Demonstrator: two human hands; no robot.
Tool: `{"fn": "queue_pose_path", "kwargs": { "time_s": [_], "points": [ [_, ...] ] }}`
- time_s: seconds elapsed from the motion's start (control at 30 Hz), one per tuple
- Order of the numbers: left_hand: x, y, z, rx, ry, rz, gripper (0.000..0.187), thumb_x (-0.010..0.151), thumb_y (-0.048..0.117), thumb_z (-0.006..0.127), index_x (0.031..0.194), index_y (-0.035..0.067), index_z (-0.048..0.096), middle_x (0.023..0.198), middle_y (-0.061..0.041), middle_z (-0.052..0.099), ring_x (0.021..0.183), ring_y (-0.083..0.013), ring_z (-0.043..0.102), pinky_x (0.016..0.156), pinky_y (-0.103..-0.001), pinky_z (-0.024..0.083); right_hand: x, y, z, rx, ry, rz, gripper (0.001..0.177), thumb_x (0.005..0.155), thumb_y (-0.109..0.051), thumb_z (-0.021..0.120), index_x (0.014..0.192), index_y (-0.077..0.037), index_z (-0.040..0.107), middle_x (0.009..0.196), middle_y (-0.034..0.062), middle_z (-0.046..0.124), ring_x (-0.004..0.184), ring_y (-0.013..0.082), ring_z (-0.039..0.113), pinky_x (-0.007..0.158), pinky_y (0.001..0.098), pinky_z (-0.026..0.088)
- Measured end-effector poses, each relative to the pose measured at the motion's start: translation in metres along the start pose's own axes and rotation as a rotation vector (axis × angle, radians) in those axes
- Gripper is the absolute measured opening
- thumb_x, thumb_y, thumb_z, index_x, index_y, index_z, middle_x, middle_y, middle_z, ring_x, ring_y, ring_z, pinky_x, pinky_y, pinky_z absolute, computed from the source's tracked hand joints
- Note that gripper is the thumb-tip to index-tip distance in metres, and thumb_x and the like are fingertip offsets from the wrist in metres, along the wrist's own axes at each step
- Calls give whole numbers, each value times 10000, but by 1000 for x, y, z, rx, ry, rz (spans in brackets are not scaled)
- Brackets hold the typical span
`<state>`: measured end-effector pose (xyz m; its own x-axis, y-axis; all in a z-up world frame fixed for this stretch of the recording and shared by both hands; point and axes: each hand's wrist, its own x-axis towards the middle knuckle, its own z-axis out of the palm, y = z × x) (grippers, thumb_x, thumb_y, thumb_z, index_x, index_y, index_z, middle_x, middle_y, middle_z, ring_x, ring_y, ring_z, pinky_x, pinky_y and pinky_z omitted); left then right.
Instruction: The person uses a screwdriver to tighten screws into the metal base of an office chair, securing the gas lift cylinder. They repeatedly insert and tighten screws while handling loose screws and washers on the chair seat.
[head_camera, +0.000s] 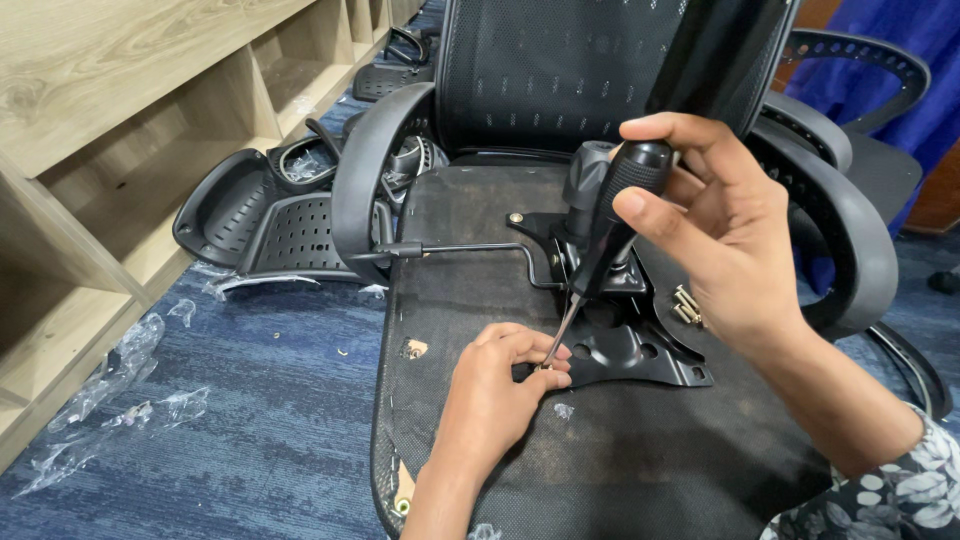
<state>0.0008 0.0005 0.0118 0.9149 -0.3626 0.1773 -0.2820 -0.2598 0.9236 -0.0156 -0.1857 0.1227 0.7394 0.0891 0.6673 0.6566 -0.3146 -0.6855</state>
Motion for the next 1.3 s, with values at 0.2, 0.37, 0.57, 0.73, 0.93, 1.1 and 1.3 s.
{"fn": "queue_pose_path", "kwargs": {
  "time_s": [0.2,0.37,0.57,0.73,0.93,1.1,1.3],
  "points": [
    [-2,4,-2,14,-2,-82,195,720,169,826,913,141,814,946,-9,717,1052,-168,663,919,-337,544,1,1,-2,35,57,24,377,1047,24,698,1399,-2,568,1175,34,605,1136,95,625,1064,279,549],
    [-2,-2,-2,46,-59,135,318,802,88,777,1117,125,772,983,-12,800,1117,-198,633,960,-356,504,3,0,-6,50,53,59,372,1037,23,651,1396,-2,555,1202,47,618,1160,103,627,1040,264,527],
    [-3,-6,-1,-147,-132,-20,300,867,-8,644,1139,93,719,1137,-56,725,1042,-138,761,962,-294,552,-3,5,-14,8,63,37,390,1071,52,566,1458,21,528,1285,76,588,1203,129,615,1114,283,514],
    [-5,-1,-1,-127,-91,-85,220,855,8,676,1058,67,737,1105,-54,751,980,-144,783,925,-280,581,-10,9,-21,34,21,19,430,1094,24,486,1523,13,471,1442,111,585,1300,202,644,1168,328,517],
    [-6,-2,0,-135,-48,-62,199,825,7,707,1016,36,759,1061,-66,770,955,-148,794,883,-281,599,-12,4,-22,92,4,19,464,1080,2,491,1538,-2,416,1479,114,569,1310,188,618,1191,331,494],
    [-4,-4,1,-189,-37,-52,212,811,10,721,1019,22,763,1007,-76,816,958,-146,810,871,-273,616,-18,3,-22,-21,48,-9,348,1108,-4,581,1443,4,486,1293,73,611,1137,95,578,1081,237,479],
    [-5,-1,-1,-172,-12,-66,205,779,29,750,981,30,786,951,-78,824,926,-159,814,855,-269,611,-17,8,-29,-12,161,24,298,1036,-5,694,1308,-23,572,1099,15,589,963,38,538,915,194,437]
  ]
}}
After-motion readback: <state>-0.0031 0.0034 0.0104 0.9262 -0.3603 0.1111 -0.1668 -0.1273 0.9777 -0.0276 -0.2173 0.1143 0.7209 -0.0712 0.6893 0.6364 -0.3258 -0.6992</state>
